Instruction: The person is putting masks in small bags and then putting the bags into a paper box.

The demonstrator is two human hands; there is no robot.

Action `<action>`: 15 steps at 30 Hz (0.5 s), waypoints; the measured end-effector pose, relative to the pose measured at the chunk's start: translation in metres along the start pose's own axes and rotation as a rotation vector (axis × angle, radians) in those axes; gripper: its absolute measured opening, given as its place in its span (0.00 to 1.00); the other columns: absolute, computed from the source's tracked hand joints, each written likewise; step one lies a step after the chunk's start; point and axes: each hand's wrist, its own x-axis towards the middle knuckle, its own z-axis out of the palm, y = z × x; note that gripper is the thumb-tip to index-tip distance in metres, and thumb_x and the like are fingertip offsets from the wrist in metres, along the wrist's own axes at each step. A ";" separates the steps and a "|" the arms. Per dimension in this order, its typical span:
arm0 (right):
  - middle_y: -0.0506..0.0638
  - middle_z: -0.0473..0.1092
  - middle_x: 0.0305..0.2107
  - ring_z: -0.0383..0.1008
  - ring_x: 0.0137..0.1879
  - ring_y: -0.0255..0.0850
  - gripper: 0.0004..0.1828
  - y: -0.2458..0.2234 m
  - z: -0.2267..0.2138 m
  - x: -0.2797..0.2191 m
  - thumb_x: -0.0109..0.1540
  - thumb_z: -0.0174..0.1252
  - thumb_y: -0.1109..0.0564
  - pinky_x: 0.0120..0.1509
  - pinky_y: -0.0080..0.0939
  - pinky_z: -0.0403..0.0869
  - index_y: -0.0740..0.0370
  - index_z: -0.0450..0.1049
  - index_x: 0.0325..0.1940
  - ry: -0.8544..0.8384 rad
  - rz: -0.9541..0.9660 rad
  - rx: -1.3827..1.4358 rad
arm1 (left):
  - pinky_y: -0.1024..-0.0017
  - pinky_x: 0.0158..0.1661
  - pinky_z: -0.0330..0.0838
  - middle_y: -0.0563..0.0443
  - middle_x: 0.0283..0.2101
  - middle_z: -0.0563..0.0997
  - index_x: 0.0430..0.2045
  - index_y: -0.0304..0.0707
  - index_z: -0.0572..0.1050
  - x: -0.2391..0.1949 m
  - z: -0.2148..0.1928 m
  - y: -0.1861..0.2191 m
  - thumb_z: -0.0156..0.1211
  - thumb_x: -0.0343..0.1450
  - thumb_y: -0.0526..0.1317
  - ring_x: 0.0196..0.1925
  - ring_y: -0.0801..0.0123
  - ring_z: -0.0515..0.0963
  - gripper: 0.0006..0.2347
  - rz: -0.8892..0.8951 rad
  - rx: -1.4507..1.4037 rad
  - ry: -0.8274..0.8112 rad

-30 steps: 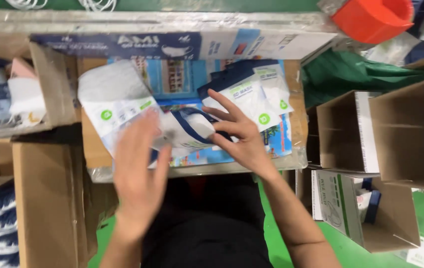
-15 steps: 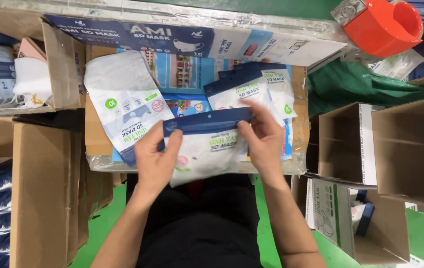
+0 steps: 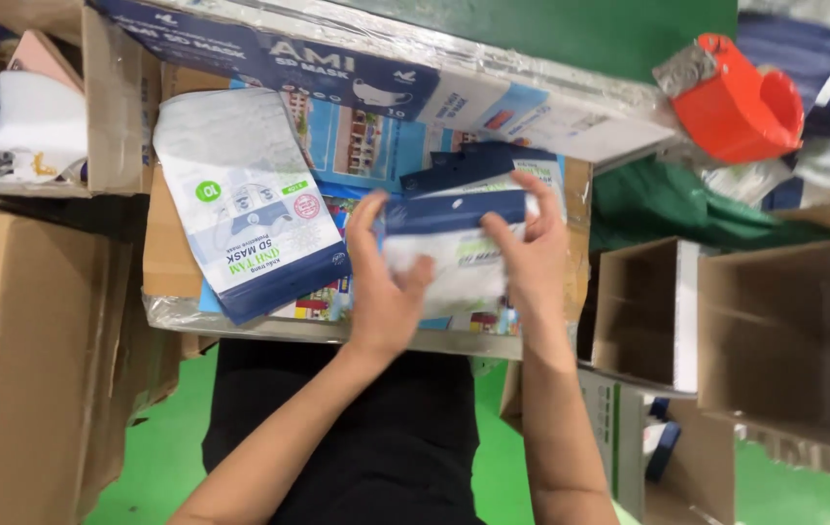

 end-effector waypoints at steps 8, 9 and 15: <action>0.56 0.73 0.50 0.76 0.56 0.45 0.19 -0.065 0.076 0.117 0.63 0.64 0.67 0.58 0.41 0.77 0.66 0.71 0.58 -0.050 -0.882 -0.832 | 0.38 0.67 0.35 0.28 0.74 0.44 0.71 0.43 0.48 0.028 0.032 -0.089 0.67 0.64 0.55 0.75 0.32 0.42 0.43 0.388 1.086 -0.276; 0.51 0.75 0.50 0.78 0.56 0.41 0.11 -0.070 0.095 0.139 0.69 0.61 0.65 0.57 0.39 0.79 0.64 0.75 0.55 -0.158 -0.792 -0.697 | 0.36 0.67 0.36 0.30 0.75 0.44 0.72 0.43 0.49 0.033 0.031 -0.086 0.67 0.64 0.54 0.75 0.32 0.42 0.43 0.370 1.096 -0.357; 0.60 0.75 0.42 0.76 0.51 0.52 0.18 -0.023 0.205 0.389 0.70 0.65 0.51 0.49 0.45 0.73 0.72 0.75 0.47 -0.435 -0.553 -0.883 | 0.40 0.66 0.46 0.48 0.76 0.55 0.68 0.49 0.63 0.017 -0.084 -0.020 0.68 0.61 0.44 0.77 0.47 0.50 0.36 0.541 1.442 -0.112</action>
